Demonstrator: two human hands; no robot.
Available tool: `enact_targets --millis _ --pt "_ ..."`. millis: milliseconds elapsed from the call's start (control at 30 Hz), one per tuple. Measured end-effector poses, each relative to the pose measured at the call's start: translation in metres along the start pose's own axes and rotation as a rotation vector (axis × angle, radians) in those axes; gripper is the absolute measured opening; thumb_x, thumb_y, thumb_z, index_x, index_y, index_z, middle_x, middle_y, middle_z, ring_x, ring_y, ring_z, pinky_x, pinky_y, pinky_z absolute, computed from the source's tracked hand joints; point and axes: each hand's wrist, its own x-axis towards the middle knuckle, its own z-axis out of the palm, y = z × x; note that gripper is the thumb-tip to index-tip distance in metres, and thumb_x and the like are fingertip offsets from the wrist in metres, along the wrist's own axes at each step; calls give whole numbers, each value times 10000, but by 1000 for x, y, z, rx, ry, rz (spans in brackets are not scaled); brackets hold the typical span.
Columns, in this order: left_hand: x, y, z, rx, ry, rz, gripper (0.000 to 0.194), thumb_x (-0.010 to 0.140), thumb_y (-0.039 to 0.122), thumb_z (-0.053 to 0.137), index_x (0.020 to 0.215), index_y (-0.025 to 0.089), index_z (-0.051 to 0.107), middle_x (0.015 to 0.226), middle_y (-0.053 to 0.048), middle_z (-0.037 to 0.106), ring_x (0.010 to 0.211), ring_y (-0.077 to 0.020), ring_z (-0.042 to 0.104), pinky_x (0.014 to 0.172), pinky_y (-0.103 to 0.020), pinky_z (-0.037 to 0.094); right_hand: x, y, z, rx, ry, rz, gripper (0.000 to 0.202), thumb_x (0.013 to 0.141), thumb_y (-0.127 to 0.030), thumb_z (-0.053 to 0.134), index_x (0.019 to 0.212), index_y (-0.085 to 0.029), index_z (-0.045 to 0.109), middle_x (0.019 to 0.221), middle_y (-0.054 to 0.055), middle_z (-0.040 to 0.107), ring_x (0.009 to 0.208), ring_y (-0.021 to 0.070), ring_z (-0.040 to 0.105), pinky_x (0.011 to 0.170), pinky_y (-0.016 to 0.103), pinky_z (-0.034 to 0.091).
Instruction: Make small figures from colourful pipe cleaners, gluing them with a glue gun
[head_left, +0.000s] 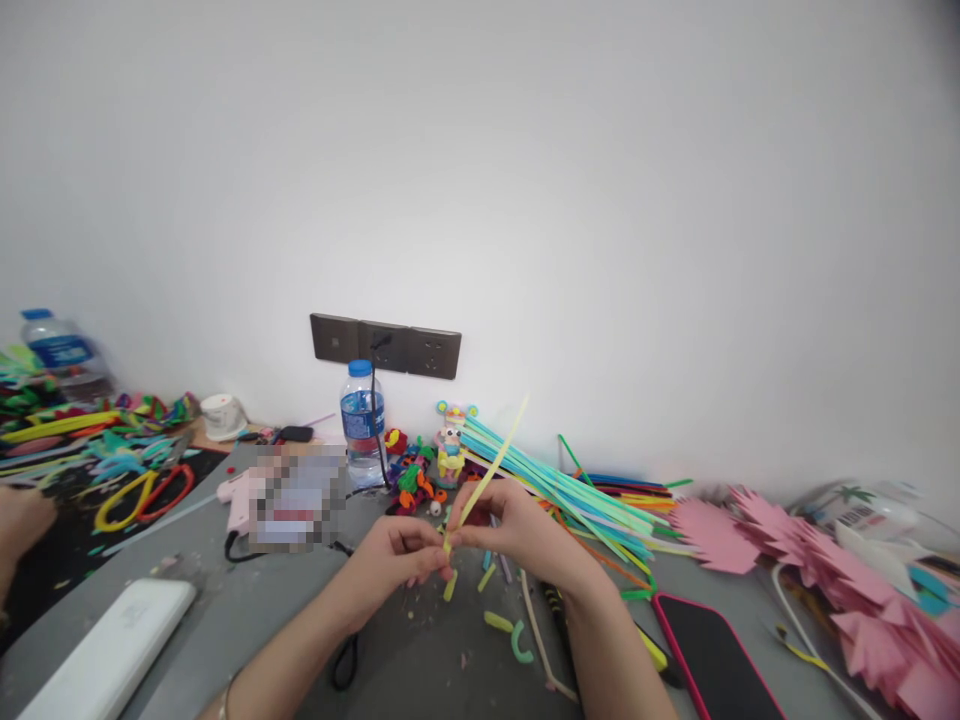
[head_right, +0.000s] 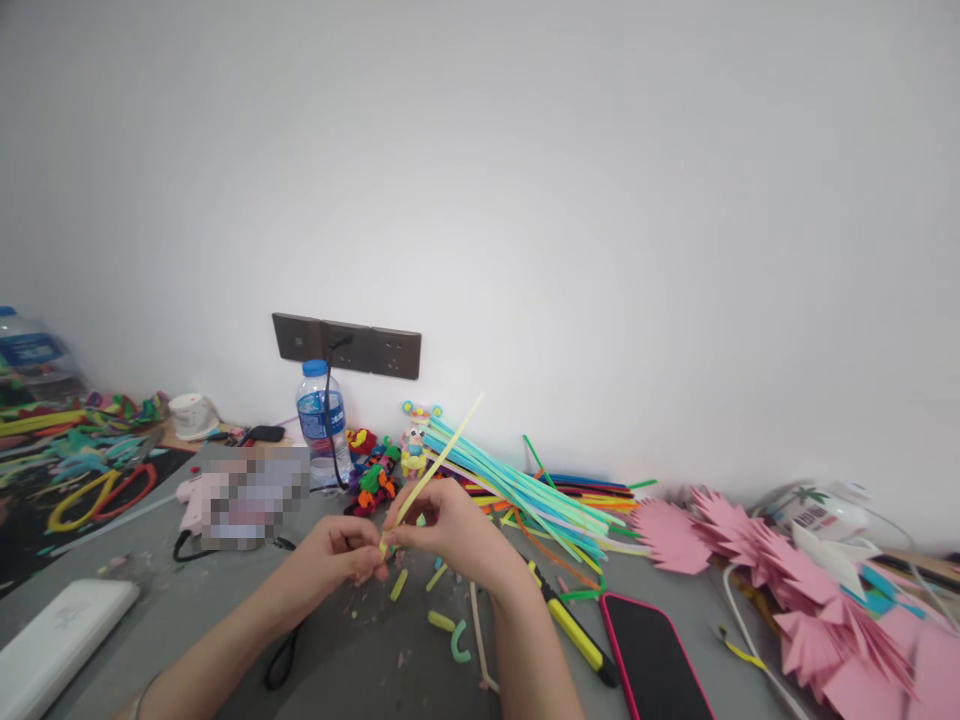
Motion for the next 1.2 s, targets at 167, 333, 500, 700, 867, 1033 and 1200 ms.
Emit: enact_targets --millis 167,333,500,700,867,1033,1200 --pt "0 4 -2 174 -17 13 325 767 439 686 672 128 693 617 -35 678 481 -78 416 489 -197 312 1 -1 0 -69 -2 36 100 733 -251 735 718 -153 721 689 10 652 625 130 548 579 231 402" --pt "-1 9 -4 310 -48 53 337 819 423 630 682 119 681 630 -32 672 509 -80 438 512 -195 336 -1 2 -2 -95 -8 58 42 746 -203 703 737 -161 706 730 0 659 671 140 572 622 233 422" --pt "-2 9 -1 249 23 59 318 780 425 685 675 127 652 619 -14 637 492 -75 447 479 -188 342 -1 5 -1 -138 6 57 11 765 -174 682 756 -170 687 717 -15 637 662 137 557 616 235 406" --pt "2 13 16 -491 224 -84 323 668 379 816 852 154 677 696 29 611 486 -34 468 439 -146 359 7 2 1 -254 340 -230 61 805 -186 661 745 -181 663 726 5 605 670 150 541 631 255 413" --pt "17 22 35 -758 284 -145 378 593 325 873 863 139 686 810 4 630 576 -53 545 436 -147 395 10 4 3 -387 467 -442 87 830 -154 625 758 -195 653 734 14 547 681 158 530 596 253 402" --pt "32 12 38 -778 357 -24 382 524 323 904 738 132 651 662 43 558 530 -43 494 398 -137 347 11 12 3 -504 424 -477 107 851 -169 618 749 -190 641 707 15 537 713 174 528 630 271 406" --pt "33 2 29 -787 347 -22 398 488 311 919 722 123 657 589 55 510 511 -39 441 397 -132 339 12 19 3 -453 314 -421 150 853 -225 642 708 -186 643 719 17 558 702 166 543 639 270 430"
